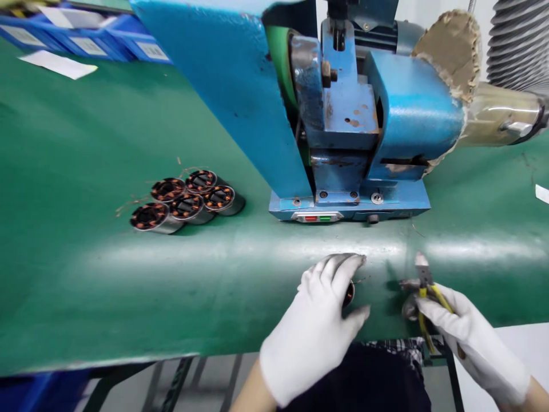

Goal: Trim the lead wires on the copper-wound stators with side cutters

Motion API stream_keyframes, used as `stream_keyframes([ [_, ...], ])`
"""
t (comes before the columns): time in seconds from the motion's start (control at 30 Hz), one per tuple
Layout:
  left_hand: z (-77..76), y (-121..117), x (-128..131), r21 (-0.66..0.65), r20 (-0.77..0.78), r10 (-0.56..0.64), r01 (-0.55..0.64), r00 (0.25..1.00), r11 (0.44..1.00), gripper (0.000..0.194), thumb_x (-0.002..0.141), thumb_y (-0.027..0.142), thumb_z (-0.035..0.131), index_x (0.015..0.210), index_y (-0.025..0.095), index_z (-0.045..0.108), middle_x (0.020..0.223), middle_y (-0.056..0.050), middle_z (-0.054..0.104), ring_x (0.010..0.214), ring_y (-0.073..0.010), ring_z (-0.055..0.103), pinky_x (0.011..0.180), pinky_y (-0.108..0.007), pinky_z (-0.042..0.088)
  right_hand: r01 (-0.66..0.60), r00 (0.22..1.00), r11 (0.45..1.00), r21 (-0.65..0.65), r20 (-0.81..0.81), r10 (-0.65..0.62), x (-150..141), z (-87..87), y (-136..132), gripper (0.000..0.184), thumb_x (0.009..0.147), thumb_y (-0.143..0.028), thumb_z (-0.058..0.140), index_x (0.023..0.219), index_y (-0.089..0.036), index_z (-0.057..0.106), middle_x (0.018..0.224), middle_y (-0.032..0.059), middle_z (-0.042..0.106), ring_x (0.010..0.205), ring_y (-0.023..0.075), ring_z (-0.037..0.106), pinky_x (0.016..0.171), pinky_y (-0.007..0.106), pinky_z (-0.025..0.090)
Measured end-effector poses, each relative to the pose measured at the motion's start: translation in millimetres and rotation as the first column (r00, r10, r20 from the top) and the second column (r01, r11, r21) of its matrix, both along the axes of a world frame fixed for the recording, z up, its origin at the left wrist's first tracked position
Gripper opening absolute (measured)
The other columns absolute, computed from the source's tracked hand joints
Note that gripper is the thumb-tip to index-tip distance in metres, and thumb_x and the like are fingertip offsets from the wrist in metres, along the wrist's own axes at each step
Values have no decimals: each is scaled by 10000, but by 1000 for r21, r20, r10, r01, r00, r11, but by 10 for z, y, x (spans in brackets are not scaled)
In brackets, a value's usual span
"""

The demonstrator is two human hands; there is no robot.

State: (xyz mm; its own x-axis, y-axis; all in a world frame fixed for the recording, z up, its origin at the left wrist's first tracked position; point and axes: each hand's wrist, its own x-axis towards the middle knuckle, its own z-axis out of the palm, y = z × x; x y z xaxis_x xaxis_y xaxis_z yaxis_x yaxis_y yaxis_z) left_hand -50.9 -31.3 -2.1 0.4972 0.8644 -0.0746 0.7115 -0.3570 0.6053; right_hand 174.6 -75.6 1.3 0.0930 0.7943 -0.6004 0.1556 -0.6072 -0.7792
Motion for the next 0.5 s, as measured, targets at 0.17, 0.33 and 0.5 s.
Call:
stream_keyframes([
  [0.17,-88,-41,-109,-27,15,21,-20,1000,999,661,799,107,565,1346,330,268,1202,-61,529,1057,-249,530,888,-413,450,-221,797,937,271,603,14,339,-8,-163,428,851,-301,475,1274,-258,527,1051,80,675,904,231,657,787,332,522],
  [0.33,-183,-217,20,-74,73,296,-290,953,954,812,726,408,685,1365,259,208,1162,-124,509,1023,-313,544,848,-501,472,-513,434,854,89,885,169,466,-59,-77,544,898,-230,340,1435,-292,283,1252,105,560,828,234,668,635,322,539],
  [0.5,-251,-255,-265,55,-51,278,-275,959,960,654,797,376,584,1348,194,283,1345,-188,422,1235,-349,417,980,-572,379,-554,110,833,1,991,72,559,-256,61,506,895,-426,434,1332,-171,449,1180,176,578,883,338,628,645,422,529],
])
